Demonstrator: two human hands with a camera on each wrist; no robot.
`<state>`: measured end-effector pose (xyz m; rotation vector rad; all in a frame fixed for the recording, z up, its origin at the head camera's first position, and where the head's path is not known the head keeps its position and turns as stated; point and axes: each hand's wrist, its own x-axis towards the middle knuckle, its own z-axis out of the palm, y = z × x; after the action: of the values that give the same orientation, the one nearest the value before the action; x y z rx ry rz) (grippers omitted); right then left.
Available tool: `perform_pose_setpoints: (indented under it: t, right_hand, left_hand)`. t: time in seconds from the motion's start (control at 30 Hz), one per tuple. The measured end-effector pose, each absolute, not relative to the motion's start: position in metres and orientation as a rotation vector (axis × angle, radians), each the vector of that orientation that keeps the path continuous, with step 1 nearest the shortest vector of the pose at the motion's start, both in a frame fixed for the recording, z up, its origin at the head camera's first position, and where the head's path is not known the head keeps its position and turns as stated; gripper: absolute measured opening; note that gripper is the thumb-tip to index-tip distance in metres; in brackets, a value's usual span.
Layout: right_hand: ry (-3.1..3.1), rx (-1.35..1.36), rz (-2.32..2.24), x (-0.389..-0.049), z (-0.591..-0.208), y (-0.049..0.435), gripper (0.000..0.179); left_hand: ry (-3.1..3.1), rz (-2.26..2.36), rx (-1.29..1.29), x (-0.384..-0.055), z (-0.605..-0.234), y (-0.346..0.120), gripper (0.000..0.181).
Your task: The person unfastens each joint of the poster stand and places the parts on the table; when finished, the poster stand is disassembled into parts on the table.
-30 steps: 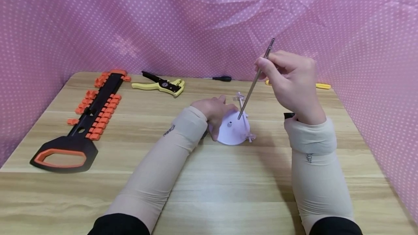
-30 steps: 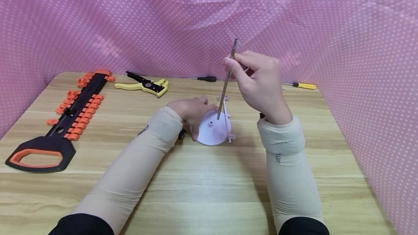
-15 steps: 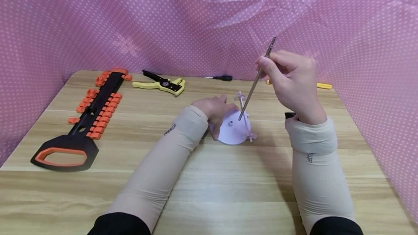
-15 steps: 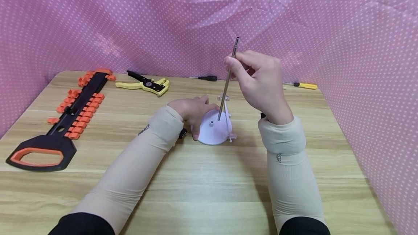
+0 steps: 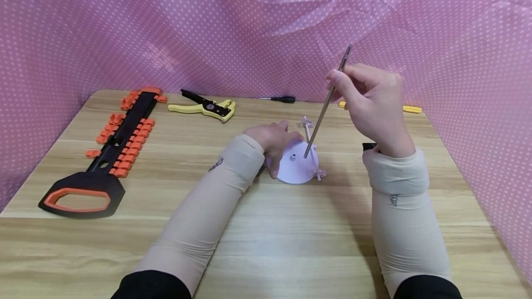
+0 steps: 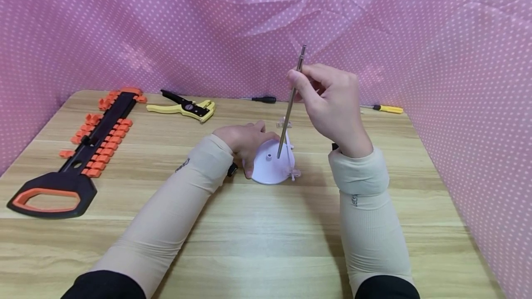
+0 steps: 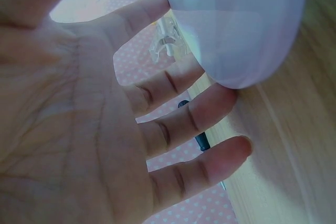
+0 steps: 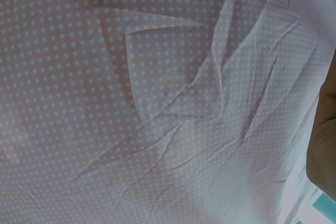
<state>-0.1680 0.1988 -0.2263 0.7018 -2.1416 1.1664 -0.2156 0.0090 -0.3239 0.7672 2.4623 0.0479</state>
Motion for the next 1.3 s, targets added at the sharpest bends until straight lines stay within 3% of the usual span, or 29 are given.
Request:
perform_pose_setpoints:
  t: [1.3]
  right_hand:
    - [-2.328,0.485,1.127,-0.1750,-0.2316,0.2046,0.024]
  left_hand:
    - [2.464,0.035,0.757,-0.2136,-0.3233,0.0092,0.128]
